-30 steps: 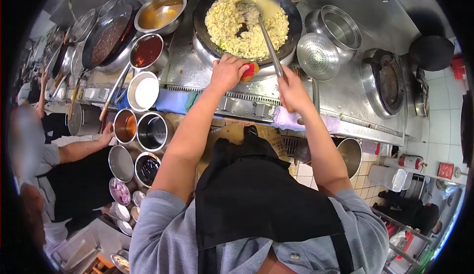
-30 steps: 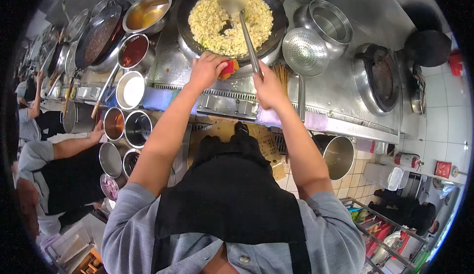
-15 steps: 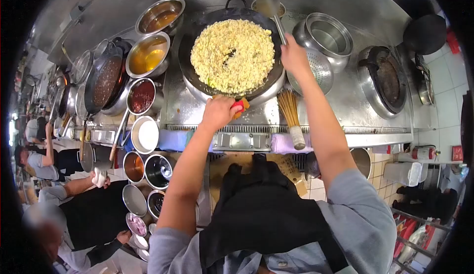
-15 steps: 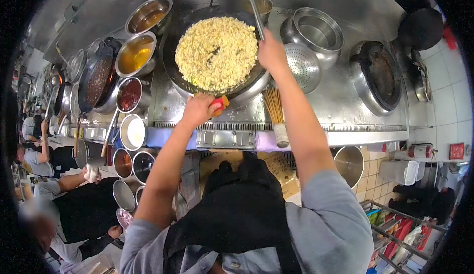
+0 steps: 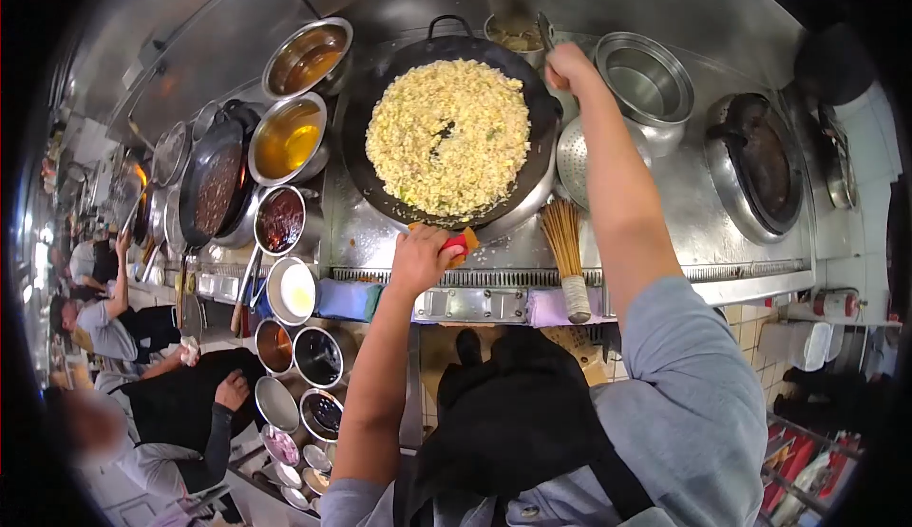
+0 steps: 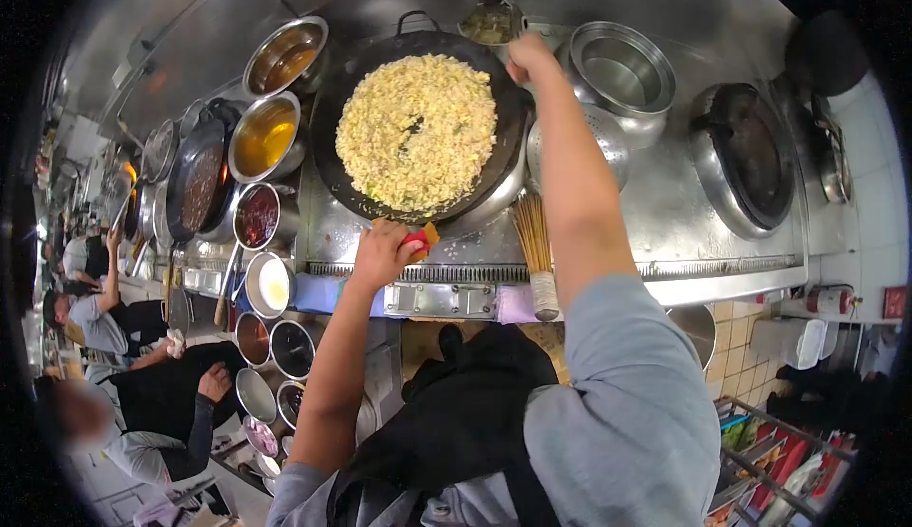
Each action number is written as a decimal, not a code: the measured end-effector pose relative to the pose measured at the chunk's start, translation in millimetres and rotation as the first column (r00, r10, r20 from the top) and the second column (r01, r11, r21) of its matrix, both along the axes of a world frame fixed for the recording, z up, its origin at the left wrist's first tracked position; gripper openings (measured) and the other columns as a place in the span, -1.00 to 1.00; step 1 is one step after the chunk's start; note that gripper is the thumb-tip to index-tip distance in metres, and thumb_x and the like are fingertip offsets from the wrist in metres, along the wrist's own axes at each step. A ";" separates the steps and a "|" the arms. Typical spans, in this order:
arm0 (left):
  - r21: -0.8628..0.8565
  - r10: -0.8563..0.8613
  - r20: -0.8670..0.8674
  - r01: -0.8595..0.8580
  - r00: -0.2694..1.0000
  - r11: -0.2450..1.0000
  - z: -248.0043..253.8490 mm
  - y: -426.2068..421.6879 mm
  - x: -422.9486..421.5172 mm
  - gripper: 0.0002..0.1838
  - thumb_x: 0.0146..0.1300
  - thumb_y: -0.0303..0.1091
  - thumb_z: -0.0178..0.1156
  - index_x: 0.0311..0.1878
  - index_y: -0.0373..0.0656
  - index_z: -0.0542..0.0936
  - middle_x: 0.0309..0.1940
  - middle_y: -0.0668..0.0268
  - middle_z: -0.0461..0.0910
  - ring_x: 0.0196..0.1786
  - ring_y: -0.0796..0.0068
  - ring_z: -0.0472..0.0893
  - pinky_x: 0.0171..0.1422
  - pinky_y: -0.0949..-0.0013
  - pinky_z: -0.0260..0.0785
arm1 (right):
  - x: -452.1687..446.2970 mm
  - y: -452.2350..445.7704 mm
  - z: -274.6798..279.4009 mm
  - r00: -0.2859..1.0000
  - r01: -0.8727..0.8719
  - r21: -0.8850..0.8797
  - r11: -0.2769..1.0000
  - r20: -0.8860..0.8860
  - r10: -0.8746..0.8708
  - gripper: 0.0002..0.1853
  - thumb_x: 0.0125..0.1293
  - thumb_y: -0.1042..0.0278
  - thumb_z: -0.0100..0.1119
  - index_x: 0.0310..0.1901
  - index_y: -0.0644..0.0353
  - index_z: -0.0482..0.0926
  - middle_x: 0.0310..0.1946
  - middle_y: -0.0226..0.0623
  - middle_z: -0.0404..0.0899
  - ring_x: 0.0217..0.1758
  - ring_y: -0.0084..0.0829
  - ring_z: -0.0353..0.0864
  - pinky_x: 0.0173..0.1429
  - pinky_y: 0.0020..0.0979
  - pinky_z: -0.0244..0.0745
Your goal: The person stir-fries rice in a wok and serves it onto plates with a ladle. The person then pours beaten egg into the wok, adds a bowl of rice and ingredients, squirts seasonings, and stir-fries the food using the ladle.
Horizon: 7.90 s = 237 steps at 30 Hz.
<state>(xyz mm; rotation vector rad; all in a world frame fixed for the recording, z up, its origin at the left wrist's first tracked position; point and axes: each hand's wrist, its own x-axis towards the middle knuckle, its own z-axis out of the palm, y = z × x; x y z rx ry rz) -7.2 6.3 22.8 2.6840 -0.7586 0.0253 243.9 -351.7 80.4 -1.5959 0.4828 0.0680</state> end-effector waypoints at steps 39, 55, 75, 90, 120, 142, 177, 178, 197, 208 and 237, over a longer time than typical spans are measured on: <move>-0.160 -0.030 0.071 0.041 0.997 0.986 -16.5 12.0 -3.3 -0.62 0.39 0.05 0.01 -0.16 -0.07 0.59 -0.17 0.23 0.58 0.01 0.16 0.52 0.05 0.07 0.30 | -313.1 97.3 39.7 0.992 0.120 -0.109 0.987 0.057 -0.114 -0.47 0.52 0.18 -0.12 0.46 0.05 0.18 -0.55 -0.39 0.40 -0.73 -0.58 0.32 -0.70 -0.45 0.28; -0.167 -0.096 -0.027 0.090 0.995 0.982 -21.3 14.5 5.0 -0.60 0.42 0.04 -0.03 -0.14 -0.09 0.58 -0.14 0.21 0.60 0.05 0.14 0.52 0.05 0.00 0.29 | -379.2 152.3 5.3 0.876 -0.467 -0.845 0.259 -0.404 0.262 -0.47 0.41 0.27 -0.08 0.39 0.06 0.20 -0.33 0.11 0.63 -0.25 0.16 0.63 -0.12 0.09 0.49; -0.176 -0.072 -0.020 0.067 0.997 0.982 -12.8 13.7 -0.9 -0.69 0.35 0.04 0.05 -0.27 0.12 0.69 -0.36 0.28 0.67 -0.14 0.25 0.61 0.06 0.06 0.22 | -477.6 133.9 110.9 0.873 -0.444 -0.790 0.423 -0.274 0.404 -0.40 0.41 0.31 -0.03 0.47 -0.10 0.14 -0.32 0.13 0.60 -0.26 0.11 0.60 -0.12 -0.03 0.45; -0.298 -0.058 0.277 0.143 0.959 0.944 -45.8 0.3 -99.6 -0.66 0.27 -0.05 0.17 -0.55 0.00 0.60 -0.62 0.22 0.58 -0.50 0.15 0.56 -0.11 0.10 0.24 | -416.5 174.1 57.5 0.839 -0.483 -0.834 0.266 -0.355 0.412 -0.40 0.38 0.35 -0.02 0.44 0.10 0.17 -0.29 0.16 0.62 -0.20 0.13 0.61 -0.05 0.03 0.46; -0.180 -0.148 0.221 0.189 0.964 0.965 6.7 10.4 -11.9 -0.65 0.35 0.03 0.06 -0.42 0.01 0.56 -0.54 0.29 0.58 -0.34 0.21 0.59 -0.12 0.12 0.21 | -496.4 173.5 15.9 0.935 -0.309 -0.865 0.396 -0.200 0.292 -0.48 0.43 0.29 -0.04 0.40 0.07 0.24 -0.49 0.16 0.57 -0.39 0.17 0.58 -0.24 0.05 0.46; -0.069 -0.087 -0.996 -0.496 -0.014 0.866 -237.1 158.5 -361.0 -0.36 0.40 0.17 0.00 0.29 -0.17 0.47 0.18 0.07 0.55 0.21 0.23 0.54 0.31 0.25 0.32 | -478.3 92.0 -98.1 0.952 -0.292 -0.208 0.933 0.028 0.305 -0.33 0.46 -0.05 0.01 0.49 -0.01 0.09 -0.17 -0.08 0.63 -0.27 -0.23 0.68 -0.13 -0.28 0.58; 0.250 0.038 -0.873 0.380 0.486 0.891 -209.6 67.6 -550.1 -0.40 0.34 0.05 0.01 0.34 -0.09 0.41 0.25 0.06 0.48 0.26 0.05 0.50 0.35 0.15 0.33 | -855.9 75.5 -310.9 0.781 -0.371 -0.041 0.928 -0.554 0.288 -0.64 0.44 0.02 -0.02 0.12 0.01 0.49 -0.25 -0.28 0.63 -0.39 -0.35 0.68 -0.39 -0.31 0.55; 0.175 0.005 -0.941 0.474 0.340 0.863 -221.6 69.2 -555.4 -0.39 0.39 0.08 -0.04 0.36 -0.09 0.40 0.28 0.06 0.46 0.29 0.08 0.48 0.37 0.18 0.30 | -862.8 76.6 -315.2 0.744 -0.487 -0.078 0.870 -0.559 0.366 -0.65 0.44 0.03 -0.01 0.11 0.01 0.49 -0.25 -0.29 0.63 -0.39 -0.35 0.68 -0.42 -0.34 0.54; 0.328 0.218 -0.749 0.065 0.626 0.943 -238.6 183.5 -578.7 -0.46 0.31 0.14 -0.02 0.14 -0.02 0.61 0.13 0.07 0.58 0.22 0.03 0.53 0.27 0.13 0.38 | -942.1 62.3 -282.3 0.672 -0.202 0.039 0.979 -0.722 0.167 -0.55 0.45 0.05 -0.09 0.29 0.00 0.33 0.02 -0.08 0.59 -0.14 -0.20 0.68 -0.11 -0.12 0.55; 0.276 0.136 -0.831 0.186 0.539 0.943 -255.9 165.4 -600.6 -0.39 0.03 0.18 0.24 -0.04 -0.17 0.68 0.08 -0.04 0.58 0.17 0.03 0.56 0.23 0.10 0.38 | -929.1 84.0 -276.6 0.612 -0.408 0.004 0.913 -0.741 0.276 -0.54 0.45 -0.01 -0.02 0.28 -0.01 0.40 -0.04 -0.16 0.62 -0.11 -0.23 0.70 -0.10 -0.13 0.58; 0.326 0.402 -0.767 -0.235 0.501 0.916 -227.3 177.7 -624.4 -0.48 0.28 0.10 0.03 0.11 -0.05 0.62 0.10 0.07 0.59 0.20 0.05 0.54 0.30 0.16 0.36 | -909.0 95.5 -271.6 0.628 -0.438 -0.016 0.899 -0.721 0.293 -0.61 0.42 0.14 -0.05 0.20 0.05 0.50 -0.13 -0.19 0.66 -0.29 -0.34 0.71 -0.27 -0.28 0.58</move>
